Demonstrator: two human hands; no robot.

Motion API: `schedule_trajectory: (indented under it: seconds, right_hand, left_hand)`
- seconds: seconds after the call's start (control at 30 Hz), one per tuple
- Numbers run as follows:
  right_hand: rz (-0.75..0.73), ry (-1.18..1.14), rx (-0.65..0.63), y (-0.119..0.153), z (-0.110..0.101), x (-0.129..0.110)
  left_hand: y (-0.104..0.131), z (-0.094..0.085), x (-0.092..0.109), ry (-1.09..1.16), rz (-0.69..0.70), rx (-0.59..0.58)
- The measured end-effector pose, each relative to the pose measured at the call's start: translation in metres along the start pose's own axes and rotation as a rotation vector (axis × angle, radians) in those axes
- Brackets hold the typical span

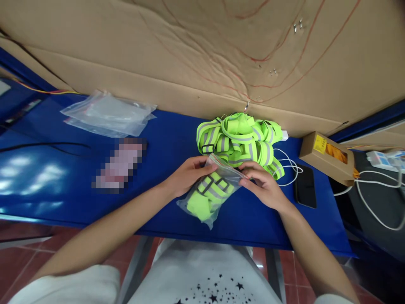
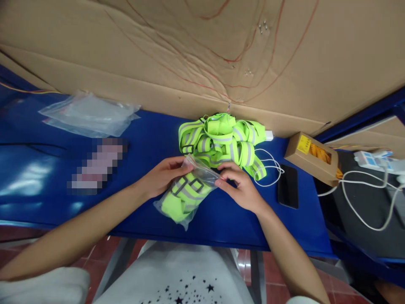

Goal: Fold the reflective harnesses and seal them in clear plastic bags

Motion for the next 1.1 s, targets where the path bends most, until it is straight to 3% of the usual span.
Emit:
schedule_trajectory:
  seconds: [0.1,0.3,0.5,0.7,0.83,1.1]
  right_hand:
    - [0.127,-0.092,0.010,0.002,0.004,0.018]
    - [0.343,-0.300,0.095,0.009,0.010,0.038]
    - [0.364,-0.324,0.102,0.008,0.009,0.032]
    - [0.381,-0.352,0.109,0.009,0.007,0.023]
    - [0.391,-0.398,0.060,0.013,0.008,0.019]
    - [0.367,-0.270,0.158,0.019,-0.001,0.015]
  left_hand:
    - [0.001,-0.001,0.001,0.016,0.041,0.038]
    - [0.003,-0.002,-0.005,0.018,-0.061,0.020]
    - [0.005,-0.002,0.007,-0.033,0.122,0.050]
    - [0.014,0.007,0.029,-0.278,0.296,0.001]
    - [0.018,0.004,0.036,-0.312,0.318,0.032]
    - [0.016,0.006,0.021,-0.060,0.273,0.013]
Point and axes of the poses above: each hand's wrist, its own y-axis away from the middle knuckle, its own z-axis out of the palm, x = y × z, the point moved 8 cm from there along -y, towards the middle knuckle, and after that the axes turned 13 degrees about y, right-handed, at the moved point
